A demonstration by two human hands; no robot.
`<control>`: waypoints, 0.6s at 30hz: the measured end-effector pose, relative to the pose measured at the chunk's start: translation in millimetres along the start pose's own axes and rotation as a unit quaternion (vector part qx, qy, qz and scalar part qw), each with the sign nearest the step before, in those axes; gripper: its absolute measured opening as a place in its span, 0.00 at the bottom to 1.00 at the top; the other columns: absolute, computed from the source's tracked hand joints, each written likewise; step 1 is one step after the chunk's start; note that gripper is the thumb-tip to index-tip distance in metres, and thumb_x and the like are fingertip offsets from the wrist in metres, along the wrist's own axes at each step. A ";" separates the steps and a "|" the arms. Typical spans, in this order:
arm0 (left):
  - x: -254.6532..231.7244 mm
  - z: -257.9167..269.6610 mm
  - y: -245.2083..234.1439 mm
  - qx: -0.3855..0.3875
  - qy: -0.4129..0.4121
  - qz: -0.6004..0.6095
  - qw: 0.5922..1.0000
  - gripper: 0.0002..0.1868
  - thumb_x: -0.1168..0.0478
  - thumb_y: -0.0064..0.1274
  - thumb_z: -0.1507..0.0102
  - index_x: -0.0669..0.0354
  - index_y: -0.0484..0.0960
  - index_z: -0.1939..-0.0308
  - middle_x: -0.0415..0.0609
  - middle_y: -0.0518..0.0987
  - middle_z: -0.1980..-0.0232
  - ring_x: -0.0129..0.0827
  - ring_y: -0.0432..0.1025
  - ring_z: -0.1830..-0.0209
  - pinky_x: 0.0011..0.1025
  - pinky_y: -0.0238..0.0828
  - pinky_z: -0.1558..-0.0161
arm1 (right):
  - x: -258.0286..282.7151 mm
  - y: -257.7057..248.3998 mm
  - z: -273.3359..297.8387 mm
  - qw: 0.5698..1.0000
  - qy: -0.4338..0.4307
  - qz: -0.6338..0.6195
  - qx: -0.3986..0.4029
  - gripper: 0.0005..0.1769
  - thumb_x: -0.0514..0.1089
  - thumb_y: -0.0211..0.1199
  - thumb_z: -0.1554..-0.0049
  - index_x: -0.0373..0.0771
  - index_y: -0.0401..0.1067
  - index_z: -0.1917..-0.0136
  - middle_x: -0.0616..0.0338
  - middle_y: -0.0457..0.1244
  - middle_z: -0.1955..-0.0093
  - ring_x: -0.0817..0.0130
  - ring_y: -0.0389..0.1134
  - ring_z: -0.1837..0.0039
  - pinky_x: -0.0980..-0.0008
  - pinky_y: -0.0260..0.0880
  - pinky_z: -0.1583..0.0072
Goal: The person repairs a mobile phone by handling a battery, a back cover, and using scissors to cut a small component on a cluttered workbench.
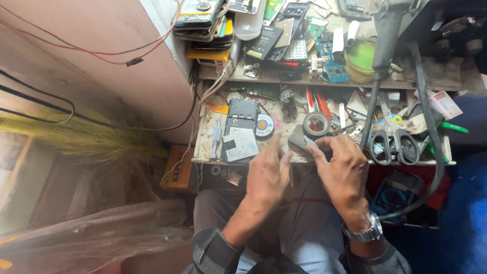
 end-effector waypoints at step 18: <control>-6.1 -56.5 -18.7 -0.014 0.099 -0.059 0.993 0.13 0.68 0.58 0.37 0.66 0.82 0.48 0.62 0.81 0.57 0.55 0.77 0.57 0.44 0.73 0.54 | -32.6 -17.2 11.2 0.953 0.143 -0.265 0.025 0.12 0.45 0.73 0.44 0.33 0.77 0.56 0.62 0.68 0.58 0.76 0.67 0.55 0.76 0.66 0.50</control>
Point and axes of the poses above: each hand's wrist, its own z-axis away from the middle knuckle, its own y-axis out of the palm, x = y × z, the point moved 10 cm from there along -z, towards the middle knuckle
